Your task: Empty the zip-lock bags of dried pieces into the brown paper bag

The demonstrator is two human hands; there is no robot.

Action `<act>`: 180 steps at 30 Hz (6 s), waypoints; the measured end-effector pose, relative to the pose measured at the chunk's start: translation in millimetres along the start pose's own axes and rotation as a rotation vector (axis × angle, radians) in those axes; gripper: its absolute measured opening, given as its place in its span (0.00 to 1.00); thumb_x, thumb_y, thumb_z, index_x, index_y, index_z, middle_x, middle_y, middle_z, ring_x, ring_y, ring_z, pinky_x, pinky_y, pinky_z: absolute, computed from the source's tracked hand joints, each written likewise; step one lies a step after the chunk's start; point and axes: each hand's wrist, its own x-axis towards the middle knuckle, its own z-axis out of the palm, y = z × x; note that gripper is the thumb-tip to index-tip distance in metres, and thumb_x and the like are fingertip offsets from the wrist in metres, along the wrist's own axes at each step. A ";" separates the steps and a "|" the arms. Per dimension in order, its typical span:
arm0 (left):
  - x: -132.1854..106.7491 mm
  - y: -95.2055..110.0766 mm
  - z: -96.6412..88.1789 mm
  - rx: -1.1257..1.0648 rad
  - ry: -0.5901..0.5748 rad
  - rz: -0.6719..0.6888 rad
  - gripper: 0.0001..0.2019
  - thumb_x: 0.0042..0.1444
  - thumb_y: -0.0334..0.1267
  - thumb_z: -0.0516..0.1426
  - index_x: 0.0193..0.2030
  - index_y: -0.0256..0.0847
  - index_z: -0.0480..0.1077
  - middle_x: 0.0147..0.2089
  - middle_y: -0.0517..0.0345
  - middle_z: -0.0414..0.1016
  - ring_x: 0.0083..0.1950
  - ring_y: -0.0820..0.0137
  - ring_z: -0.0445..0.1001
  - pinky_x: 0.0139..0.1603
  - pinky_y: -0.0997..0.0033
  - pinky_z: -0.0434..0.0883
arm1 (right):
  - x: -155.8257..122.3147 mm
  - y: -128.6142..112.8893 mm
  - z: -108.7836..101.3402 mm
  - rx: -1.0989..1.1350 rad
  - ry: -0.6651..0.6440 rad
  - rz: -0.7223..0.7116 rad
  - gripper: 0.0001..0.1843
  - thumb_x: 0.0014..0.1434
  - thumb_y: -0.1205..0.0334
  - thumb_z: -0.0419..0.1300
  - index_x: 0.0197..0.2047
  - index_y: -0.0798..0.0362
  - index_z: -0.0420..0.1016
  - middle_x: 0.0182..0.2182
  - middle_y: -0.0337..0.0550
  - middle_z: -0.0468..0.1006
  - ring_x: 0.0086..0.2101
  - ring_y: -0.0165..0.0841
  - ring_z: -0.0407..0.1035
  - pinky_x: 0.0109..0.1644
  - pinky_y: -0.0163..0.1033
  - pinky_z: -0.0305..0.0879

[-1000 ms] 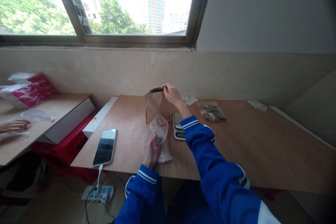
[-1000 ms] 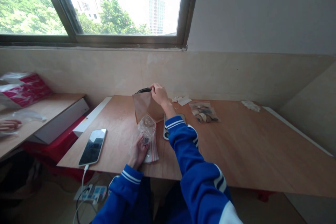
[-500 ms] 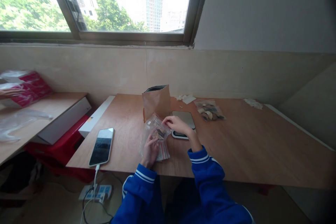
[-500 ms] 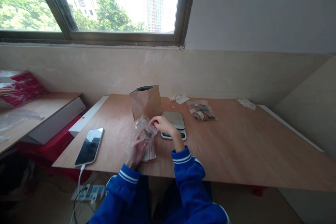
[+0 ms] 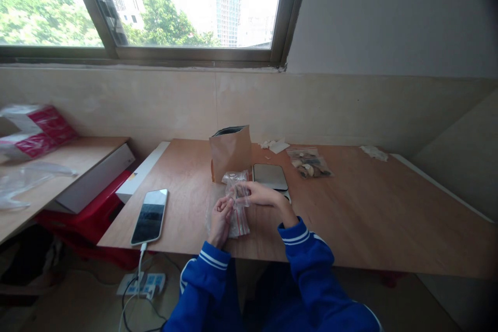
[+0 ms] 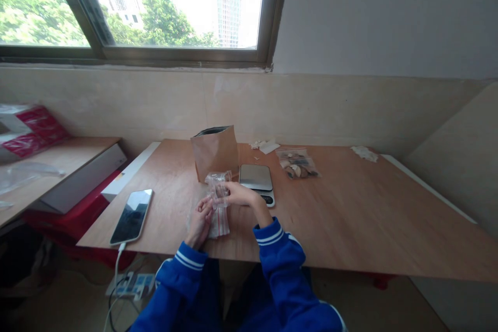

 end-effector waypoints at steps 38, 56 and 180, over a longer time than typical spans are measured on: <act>7.6 -0.5 -7.8 -0.103 0.039 -0.049 0.11 0.48 0.36 0.64 0.37 0.39 0.68 0.33 0.60 0.73 0.31 0.76 0.71 0.32 0.77 0.68 | 113.2 -38.8 -97.2 -0.574 0.741 -0.240 0.09 0.65 0.59 0.51 0.43 0.53 0.68 0.35 0.46 0.78 0.36 0.37 0.70 0.46 0.41 0.61; 9.1 -2.4 -10.3 -0.082 0.040 -0.039 0.11 0.50 0.37 0.62 0.39 0.39 0.68 0.34 0.61 0.72 0.32 0.77 0.71 0.32 0.78 0.68 | 107.5 -36.3 -69.8 -0.808 0.847 -0.262 0.24 0.71 0.53 0.42 0.44 0.56 0.75 0.47 0.56 0.72 0.51 0.43 0.63 0.60 0.49 0.57; -69.4 20.1 71.5 0.770 -0.226 0.326 0.19 0.59 0.56 0.54 0.32 0.40 0.68 0.30 0.60 0.69 0.33 0.69 0.67 0.37 0.71 0.66 | -79.8 -41.0 68.3 0.035 1.036 0.008 0.10 0.63 0.54 0.56 0.42 0.51 0.71 0.35 0.43 0.74 0.34 0.34 0.69 0.41 0.39 0.68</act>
